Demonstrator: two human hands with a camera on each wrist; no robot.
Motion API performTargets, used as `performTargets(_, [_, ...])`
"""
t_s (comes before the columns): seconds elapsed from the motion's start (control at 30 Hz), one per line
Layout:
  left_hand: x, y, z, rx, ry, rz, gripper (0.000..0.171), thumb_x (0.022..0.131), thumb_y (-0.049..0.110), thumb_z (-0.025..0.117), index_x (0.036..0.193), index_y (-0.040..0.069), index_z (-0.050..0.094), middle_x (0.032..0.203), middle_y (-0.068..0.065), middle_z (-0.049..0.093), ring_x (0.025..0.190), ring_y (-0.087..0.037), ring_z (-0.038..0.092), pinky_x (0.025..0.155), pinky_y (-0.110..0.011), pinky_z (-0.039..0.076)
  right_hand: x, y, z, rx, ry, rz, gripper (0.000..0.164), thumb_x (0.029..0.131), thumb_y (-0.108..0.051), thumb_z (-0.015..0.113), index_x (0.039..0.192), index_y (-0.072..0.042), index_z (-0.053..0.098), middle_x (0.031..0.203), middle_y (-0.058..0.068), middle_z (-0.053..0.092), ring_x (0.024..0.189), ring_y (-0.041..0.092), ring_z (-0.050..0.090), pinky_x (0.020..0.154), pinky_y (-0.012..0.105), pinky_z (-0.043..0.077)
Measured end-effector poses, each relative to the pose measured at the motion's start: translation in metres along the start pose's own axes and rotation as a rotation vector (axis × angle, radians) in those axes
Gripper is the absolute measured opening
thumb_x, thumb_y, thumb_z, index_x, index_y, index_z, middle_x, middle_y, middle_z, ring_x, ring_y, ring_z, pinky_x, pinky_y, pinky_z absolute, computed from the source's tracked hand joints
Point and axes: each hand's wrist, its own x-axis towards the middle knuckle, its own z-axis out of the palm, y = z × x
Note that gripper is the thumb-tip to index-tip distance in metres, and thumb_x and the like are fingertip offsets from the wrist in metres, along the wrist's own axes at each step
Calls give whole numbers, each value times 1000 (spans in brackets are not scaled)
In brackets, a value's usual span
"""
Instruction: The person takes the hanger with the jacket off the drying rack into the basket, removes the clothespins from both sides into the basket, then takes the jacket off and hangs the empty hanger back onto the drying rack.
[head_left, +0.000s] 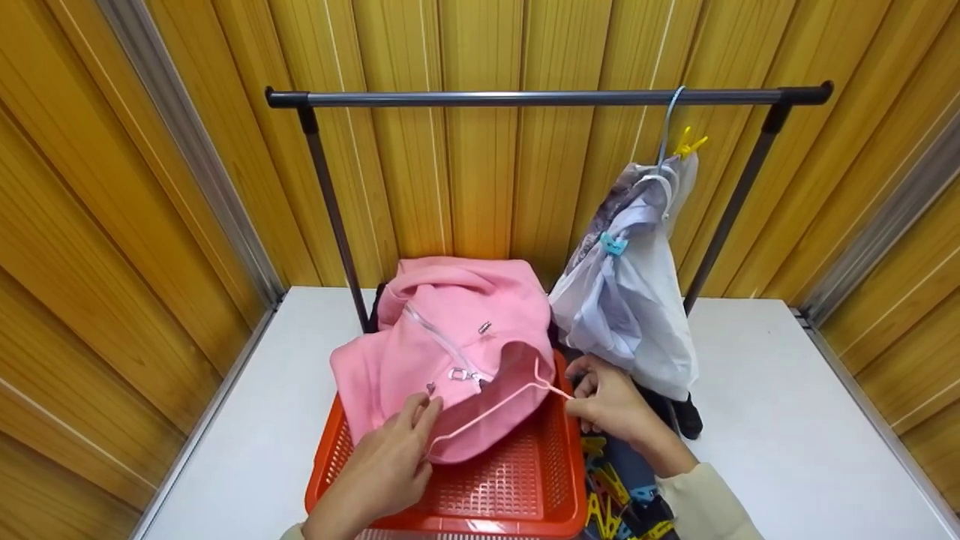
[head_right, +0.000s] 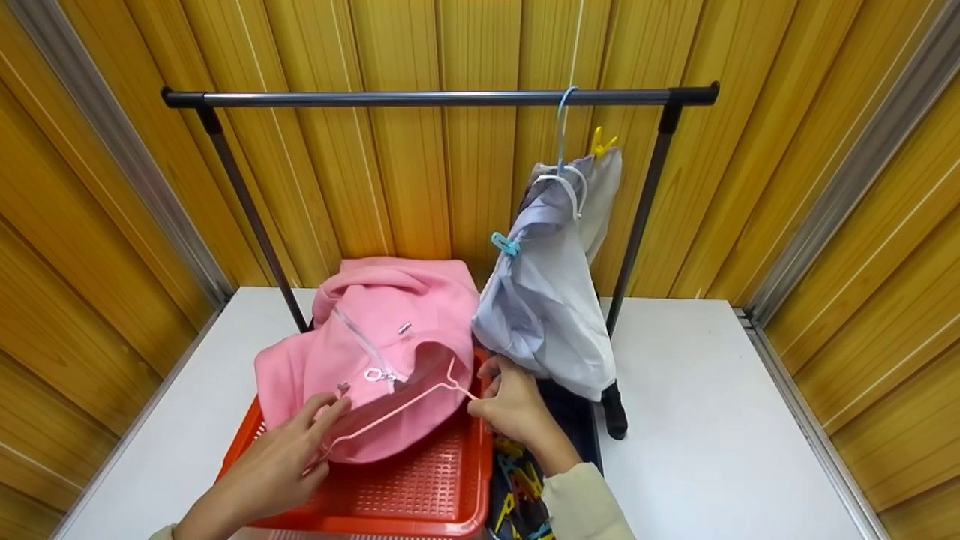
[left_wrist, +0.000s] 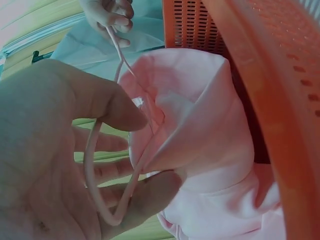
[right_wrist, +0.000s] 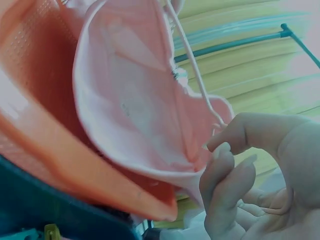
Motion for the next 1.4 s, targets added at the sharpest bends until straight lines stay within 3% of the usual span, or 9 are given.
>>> performTargets(0.17, [0,-2,1,27,64,19,59,83,16,66,138,7,47,131,-11,50,74,-21,61,63,-38,54,0,-6,-1,-1,-16,-15,44,73,-3,70,112,-1,50,67,6,58,45,18,55,44,35,50])
performTargets(0.33, [-1,-4,1,33,82,0,53,90,20,59,140,11,45,134,-10,48,79,-20,62,59,-35,50,3,-10,-3,25,-30,-57,50,77,-12,78,116,-1,49,72,8,61,48,22,56,45,34,50])
performTargets(0.6, [-3,-8,1,5,59,-17,46,102,32,43,143,10,46,136,-9,49,91,-23,66,73,-41,54,6,-15,-7,79,-28,-138,59,80,-21,78,126,-5,46,77,10,65,47,16,55,48,32,50])
performTargets(0.8, [-4,-11,-1,-25,78,19,41,103,30,43,137,9,51,133,-9,52,88,-23,66,76,-40,56,8,-16,-6,98,-2,-141,63,82,-21,76,132,-3,42,81,10,65,48,17,57,47,29,48])
performTargets(0.93, [-4,-13,-2,-56,124,46,34,102,25,46,131,11,56,128,-6,54,79,-19,65,73,-36,56,11,-14,-2,101,-18,-120,54,87,-22,72,130,-8,43,82,16,65,49,23,59,44,26,43])
performTargets(1.07, [-7,-16,-6,-71,156,73,30,100,21,51,127,13,58,124,-2,55,71,-14,60,67,-30,54,15,-9,2,102,-72,-127,44,92,-20,65,130,-11,45,81,22,65,49,20,58,43,26,43])
performTargets(1.27, [-15,-21,-14,-118,124,40,29,101,29,48,128,23,58,123,7,53,68,-5,52,63,-23,47,19,-3,6,85,-100,-117,41,94,-22,62,130,-9,46,80,24,64,48,17,57,42,27,43])
performTargets(1.4, [-21,-25,-19,-134,155,40,26,99,24,53,125,25,60,120,9,53,63,0,46,60,-19,43,21,2,5,110,-104,-114,42,95,-24,61,130,-7,45,80,23,64,48,16,56,42,25,42])
